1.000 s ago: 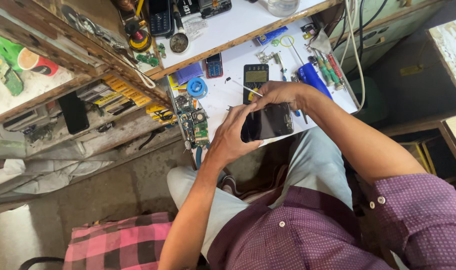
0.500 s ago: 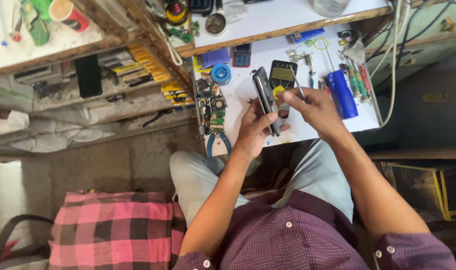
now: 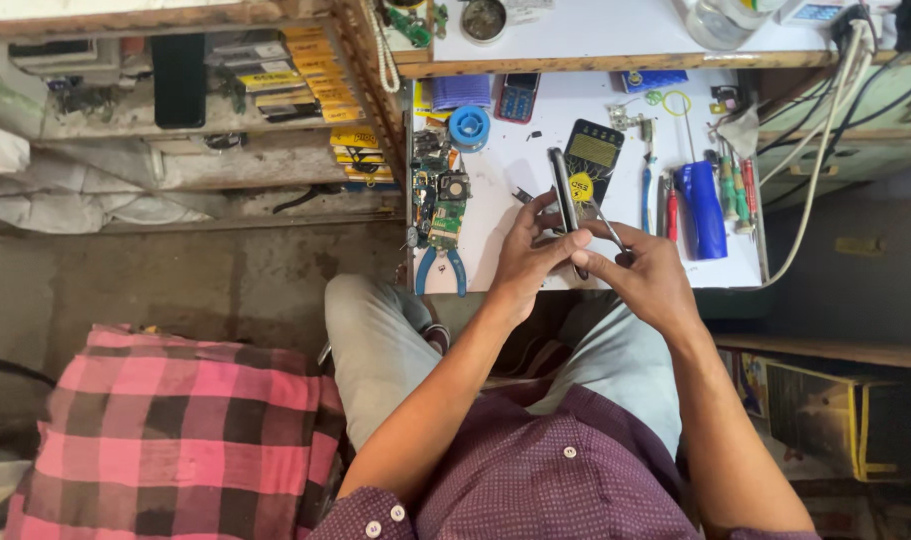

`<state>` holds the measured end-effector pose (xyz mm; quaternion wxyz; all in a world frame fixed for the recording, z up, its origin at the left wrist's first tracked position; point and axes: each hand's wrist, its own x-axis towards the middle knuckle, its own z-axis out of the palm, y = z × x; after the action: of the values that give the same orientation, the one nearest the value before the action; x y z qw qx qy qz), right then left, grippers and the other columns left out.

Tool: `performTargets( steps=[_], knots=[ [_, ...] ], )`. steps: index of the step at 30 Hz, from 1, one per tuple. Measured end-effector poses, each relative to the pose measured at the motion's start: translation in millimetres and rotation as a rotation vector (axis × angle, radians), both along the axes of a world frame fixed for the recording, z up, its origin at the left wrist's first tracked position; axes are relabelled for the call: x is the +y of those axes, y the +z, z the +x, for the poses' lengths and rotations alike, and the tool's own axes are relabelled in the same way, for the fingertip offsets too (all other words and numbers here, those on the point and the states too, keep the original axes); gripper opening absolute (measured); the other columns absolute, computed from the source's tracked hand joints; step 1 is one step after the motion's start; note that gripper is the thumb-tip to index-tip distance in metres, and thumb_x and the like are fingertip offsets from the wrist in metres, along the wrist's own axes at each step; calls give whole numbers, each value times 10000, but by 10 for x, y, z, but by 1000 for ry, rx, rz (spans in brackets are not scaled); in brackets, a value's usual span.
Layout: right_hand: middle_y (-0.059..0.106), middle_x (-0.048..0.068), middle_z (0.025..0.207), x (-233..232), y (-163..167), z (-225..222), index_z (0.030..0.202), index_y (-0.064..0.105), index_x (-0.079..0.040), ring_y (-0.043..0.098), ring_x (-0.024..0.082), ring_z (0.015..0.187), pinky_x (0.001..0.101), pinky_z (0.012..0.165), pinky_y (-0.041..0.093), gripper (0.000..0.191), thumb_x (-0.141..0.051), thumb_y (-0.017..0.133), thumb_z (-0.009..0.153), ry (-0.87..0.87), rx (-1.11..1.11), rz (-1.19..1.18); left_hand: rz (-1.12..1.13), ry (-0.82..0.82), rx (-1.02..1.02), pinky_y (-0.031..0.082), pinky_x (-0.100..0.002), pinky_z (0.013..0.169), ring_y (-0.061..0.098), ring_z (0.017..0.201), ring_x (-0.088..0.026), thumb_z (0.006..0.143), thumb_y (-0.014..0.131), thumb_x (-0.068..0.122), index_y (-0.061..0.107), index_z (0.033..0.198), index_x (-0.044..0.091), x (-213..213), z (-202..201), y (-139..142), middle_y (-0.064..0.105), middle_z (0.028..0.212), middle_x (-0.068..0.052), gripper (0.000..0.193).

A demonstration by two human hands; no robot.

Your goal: The person sits at a repair bench and pries open the back cover of a smartphone using a thin metal pry tool, working around the edges. They separate the cover from the body, set the phone down, and use a red screwdriver to unscrew components from the exposed interior.

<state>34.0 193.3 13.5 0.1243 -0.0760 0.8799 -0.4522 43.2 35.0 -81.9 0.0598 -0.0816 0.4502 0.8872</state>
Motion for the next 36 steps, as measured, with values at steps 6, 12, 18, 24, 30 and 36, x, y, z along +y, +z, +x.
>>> performTargets(
  steps=[6,12,18,24,30,36],
  knots=[
    [636,-45,707,26,-113,9,1237,739,-43,431,10,617,229,518,361,426,-300,778,899,19,31,-63,10,7,-15,606,-337,773,683,1037,-221,804,857,261,389,1511,1,-11,13,94,617,1267,-126,887],
    [538,-35,594,11,-141,56,1232,760,-62,375,29,549,266,473,288,397,-286,785,905,-38,15,16,6,-3,-24,606,-334,774,683,1023,-209,817,847,288,408,1514,7,-33,34,132,624,1234,-111,871],
    [621,-23,609,2,-119,82,1231,748,-66,412,21,528,257,459,331,383,-271,752,907,-24,77,35,-18,-18,-26,602,-325,771,685,1022,-206,811,845,294,410,1515,2,-38,42,147,630,1228,-100,877],
    [603,-10,597,-4,-102,116,1238,747,-64,403,31,516,269,450,318,385,-275,744,916,-42,108,49,-35,-21,-10,604,-313,787,678,1040,-207,826,840,306,415,1532,-7,-38,63,215,632,1220,-121,881],
    [562,-17,584,8,-130,140,1242,742,-47,401,29,530,268,453,305,377,-279,722,945,-63,118,30,-14,-49,-101,639,-368,713,680,1004,-209,773,822,305,426,1467,29,-32,77,286,624,1189,-102,846],
    [540,14,564,35,-148,143,1249,741,-56,409,48,528,282,457,317,369,-277,695,957,-78,118,65,-89,-10,-56,604,-316,775,684,1025,-202,804,841,304,464,1474,13,7,71,228,652,1214,-124,822]
  ],
)
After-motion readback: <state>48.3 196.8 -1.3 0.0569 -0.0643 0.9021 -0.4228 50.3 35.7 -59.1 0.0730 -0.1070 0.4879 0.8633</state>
